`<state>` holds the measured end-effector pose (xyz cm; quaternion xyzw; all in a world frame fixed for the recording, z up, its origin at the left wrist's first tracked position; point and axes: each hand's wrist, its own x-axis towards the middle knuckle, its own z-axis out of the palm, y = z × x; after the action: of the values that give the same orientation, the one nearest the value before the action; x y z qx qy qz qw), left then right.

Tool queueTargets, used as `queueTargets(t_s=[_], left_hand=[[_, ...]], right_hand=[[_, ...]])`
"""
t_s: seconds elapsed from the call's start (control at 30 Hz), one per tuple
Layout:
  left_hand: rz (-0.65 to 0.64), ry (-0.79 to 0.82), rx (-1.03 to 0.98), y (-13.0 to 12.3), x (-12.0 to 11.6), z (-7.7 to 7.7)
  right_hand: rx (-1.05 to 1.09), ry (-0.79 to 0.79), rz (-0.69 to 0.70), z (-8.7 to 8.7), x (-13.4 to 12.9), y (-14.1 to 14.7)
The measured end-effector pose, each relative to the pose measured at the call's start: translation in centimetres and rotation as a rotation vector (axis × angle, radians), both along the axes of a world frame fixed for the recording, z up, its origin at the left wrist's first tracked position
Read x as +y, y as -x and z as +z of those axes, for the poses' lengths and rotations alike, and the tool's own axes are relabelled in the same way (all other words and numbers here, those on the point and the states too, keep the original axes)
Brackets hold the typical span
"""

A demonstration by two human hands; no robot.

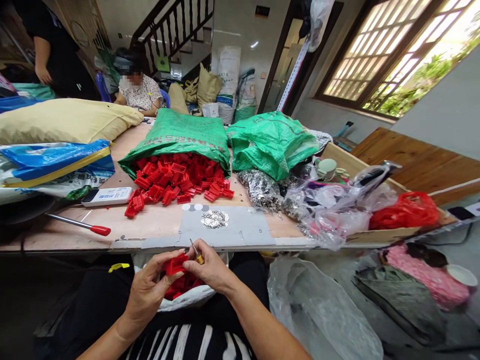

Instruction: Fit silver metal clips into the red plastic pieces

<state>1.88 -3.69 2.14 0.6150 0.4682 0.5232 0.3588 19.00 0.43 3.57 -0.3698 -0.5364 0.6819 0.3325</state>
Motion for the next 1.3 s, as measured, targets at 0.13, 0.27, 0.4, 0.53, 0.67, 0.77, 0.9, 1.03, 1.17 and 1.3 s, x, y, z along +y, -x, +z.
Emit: queueTargets(t_s=[0.13,0.27,0.4,0.53,0.67,0.77,0.9,1.03,1.17,1.3], left_hand=[[-0.045,0.016,-0.02,0.2,-0.1,-0.7],[-0.102,0.068,-0.076,0.3,-0.1,-1.1],[-0.106,0.091,-0.116,0.3,0.1,-1.0],[-0.103,0.089,-0.12,0.4,0.3,-1.2],[-0.122,0.102,-0.147,0.8,0.5,-1.8],[-0.111,0.122,-0.235,0.9,0.5,-1.9],[-0.079,0.229,-0.394,0.7,0.6,-1.6],[-0.064,0.326,-0.502,0.6,0.9,-2.0],[-0.02,0.407,-0.567,0.7,1.4,-2.6],[0.039,0.438,-0.563,0.8,1.7,-2.4]], right_hand=[[0.081,0.113,0.067,-0.4,-0.2,-0.4],[0.117,0.197,0.079,-0.4,-0.3,-0.7],[0.075,0.22,0.058,-0.3,-0.3,-0.8],[0.068,0.249,0.049,-0.4,-0.1,-0.7],[0.143,0.297,0.044,-0.9,0.1,-0.4],[0.245,0.364,0.044,-1.5,0.1,-0.1],[0.344,0.451,0.058,-2.0,-0.1,0.5],[0.209,0.365,0.063,-1.9,0.5,0.3],[-0.125,0.031,-0.1,-1.3,2.8,-2.0],[-0.611,-0.389,-0.397,-0.8,5.9,-5.8]])
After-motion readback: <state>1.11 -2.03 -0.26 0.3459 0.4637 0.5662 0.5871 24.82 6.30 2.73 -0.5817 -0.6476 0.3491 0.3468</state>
